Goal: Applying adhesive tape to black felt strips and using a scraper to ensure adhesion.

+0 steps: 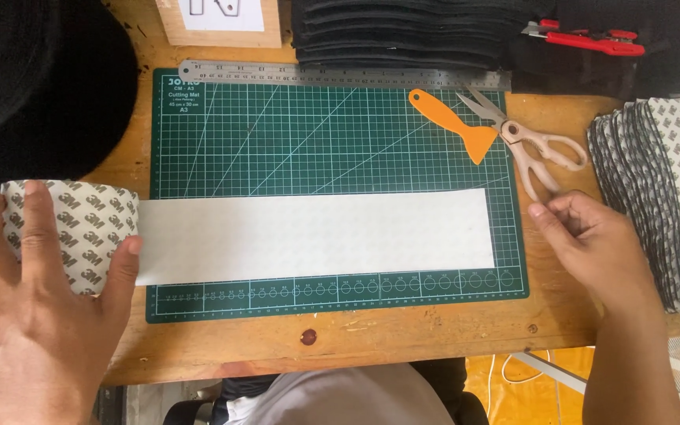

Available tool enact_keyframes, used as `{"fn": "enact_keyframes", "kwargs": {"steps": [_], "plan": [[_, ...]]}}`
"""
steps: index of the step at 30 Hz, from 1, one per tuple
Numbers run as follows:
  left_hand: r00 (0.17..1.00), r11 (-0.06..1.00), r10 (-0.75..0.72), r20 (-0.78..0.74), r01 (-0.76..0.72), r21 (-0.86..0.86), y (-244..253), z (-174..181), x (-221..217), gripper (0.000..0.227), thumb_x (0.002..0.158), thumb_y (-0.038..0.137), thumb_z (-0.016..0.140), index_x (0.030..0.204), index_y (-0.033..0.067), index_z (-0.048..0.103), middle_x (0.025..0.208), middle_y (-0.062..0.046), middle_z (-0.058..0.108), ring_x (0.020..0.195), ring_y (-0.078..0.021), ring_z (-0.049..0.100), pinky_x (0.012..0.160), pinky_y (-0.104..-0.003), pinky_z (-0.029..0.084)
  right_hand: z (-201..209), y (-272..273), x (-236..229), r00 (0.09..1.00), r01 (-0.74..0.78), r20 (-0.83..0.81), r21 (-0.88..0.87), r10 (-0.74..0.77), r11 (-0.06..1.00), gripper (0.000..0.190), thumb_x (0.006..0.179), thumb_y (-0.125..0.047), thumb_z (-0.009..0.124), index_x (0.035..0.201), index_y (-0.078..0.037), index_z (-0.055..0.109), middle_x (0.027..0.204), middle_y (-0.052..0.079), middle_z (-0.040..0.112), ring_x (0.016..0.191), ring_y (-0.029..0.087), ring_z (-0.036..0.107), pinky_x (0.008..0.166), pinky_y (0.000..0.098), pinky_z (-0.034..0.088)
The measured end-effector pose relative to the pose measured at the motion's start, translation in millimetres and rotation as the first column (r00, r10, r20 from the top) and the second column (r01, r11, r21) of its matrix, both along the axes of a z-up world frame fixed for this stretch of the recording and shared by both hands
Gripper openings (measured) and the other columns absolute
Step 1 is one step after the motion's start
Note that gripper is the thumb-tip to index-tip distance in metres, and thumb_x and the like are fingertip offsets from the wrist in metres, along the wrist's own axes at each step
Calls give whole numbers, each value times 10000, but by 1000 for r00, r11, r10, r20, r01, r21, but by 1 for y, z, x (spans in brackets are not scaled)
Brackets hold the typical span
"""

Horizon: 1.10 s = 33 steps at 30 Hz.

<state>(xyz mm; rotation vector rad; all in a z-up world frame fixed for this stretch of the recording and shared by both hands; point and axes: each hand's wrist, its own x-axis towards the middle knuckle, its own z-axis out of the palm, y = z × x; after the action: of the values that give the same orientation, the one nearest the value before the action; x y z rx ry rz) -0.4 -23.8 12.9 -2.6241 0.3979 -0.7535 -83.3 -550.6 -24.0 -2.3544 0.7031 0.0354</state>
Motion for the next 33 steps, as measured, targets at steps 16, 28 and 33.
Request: {"fn": "enact_keyframes", "kwargs": {"steps": [16,28,33], "plan": [[995,989,-45,-90,32,-143,-15,11,0,673,1128,555,632,1531,21,699,1523,-255,619,1338,-416,670,1015,-526,580,14,9,15,994,-74,71,-50,77,996,186,1084,-206,727,1008,-36,720,770,24,609,672,119,472,631,265,378],[990,981,-6,-140,-22,-195,-15,12,-2,801,1077,583,647,1615,-10,637,1573,-298,570,1372,-468,629,975,-565,599,12,8,18,992,-43,117,-27,46,999,160,1098,-180,731,1044,-32,703,861,31,662,731,93,529,679,233,411],[995,983,-28,-98,10,-181,-14,16,-2,759,1098,569,659,1574,-22,657,1555,-297,579,1382,-458,632,1020,-552,594,3,-1,22,970,-73,233,-18,75,997,151,1140,-159,719,1064,-37,674,905,28,666,766,69,535,710,210,406]]}}
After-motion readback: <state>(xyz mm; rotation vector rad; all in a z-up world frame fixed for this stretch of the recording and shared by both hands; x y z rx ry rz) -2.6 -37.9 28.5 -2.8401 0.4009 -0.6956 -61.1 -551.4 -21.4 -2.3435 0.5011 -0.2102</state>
